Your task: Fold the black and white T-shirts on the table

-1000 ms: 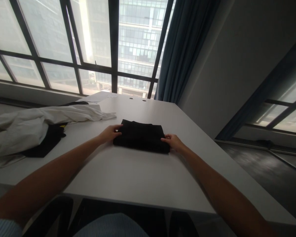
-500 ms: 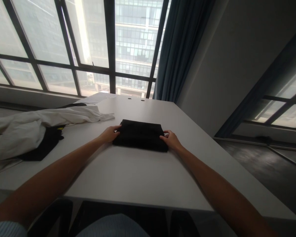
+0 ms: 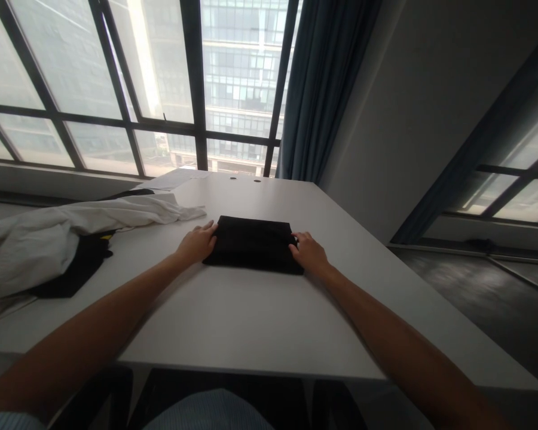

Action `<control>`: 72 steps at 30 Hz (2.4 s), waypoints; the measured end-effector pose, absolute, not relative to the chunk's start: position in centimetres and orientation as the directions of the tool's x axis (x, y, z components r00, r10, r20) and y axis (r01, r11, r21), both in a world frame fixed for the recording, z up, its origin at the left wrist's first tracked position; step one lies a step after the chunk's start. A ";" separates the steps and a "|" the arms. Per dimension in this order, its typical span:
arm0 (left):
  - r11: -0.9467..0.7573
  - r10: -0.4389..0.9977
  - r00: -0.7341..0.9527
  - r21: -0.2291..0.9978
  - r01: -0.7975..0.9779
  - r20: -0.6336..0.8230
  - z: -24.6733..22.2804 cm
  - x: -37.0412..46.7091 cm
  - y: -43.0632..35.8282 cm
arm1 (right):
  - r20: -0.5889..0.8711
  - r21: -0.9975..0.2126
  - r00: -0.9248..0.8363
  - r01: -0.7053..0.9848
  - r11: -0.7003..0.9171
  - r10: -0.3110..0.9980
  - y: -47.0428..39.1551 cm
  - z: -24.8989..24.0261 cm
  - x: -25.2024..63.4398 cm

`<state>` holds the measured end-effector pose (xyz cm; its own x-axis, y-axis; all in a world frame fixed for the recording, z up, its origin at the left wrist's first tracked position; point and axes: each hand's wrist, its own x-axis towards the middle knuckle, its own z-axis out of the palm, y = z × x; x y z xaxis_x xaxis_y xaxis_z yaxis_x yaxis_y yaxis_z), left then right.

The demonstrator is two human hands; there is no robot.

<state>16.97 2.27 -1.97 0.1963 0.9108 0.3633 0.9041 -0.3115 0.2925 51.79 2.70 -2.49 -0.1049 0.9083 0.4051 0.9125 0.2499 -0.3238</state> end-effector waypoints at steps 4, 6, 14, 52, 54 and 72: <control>-0.579 0.785 0.481 0.185 0.794 0.390 -1.8 19.9 0.1 | 0.492 -0.255 -0.361 0.810 0.528 0.792 1.1 -1.8 49.8; -0.627 0.769 0.565 0.181 0.757 0.299 -2.5 21.2 -0.4 | 0.410 -0.258 -0.507 0.732 0.630 0.758 0.6 -2.2 48.8; -0.565 0.824 0.556 0.216 0.797 0.105 -3.9 19.7 0.2 | 0.062 -0.225 -0.580 0.785 0.578 0.812 0.5 -3.8 48.7; -0.721 0.681 0.720 0.300 0.625 0.136 -0.5 14.6 1.1 | -0.134 -0.620 -0.180 0.783 0.059 0.975 -0.4 0.5 51.5; -0.669 0.706 0.707 0.368 0.645 0.044 0.1 11.7 1.5 | -0.277 -0.697 -0.361 0.713 0.072 0.890 -3.0 1.3 50.3; -0.504 0.861 0.508 0.160 0.849 0.019 -2.9 19.5 -0.8 | -0.079 -0.185 -0.639 0.763 0.619 0.765 -3.4 -1.8 47.5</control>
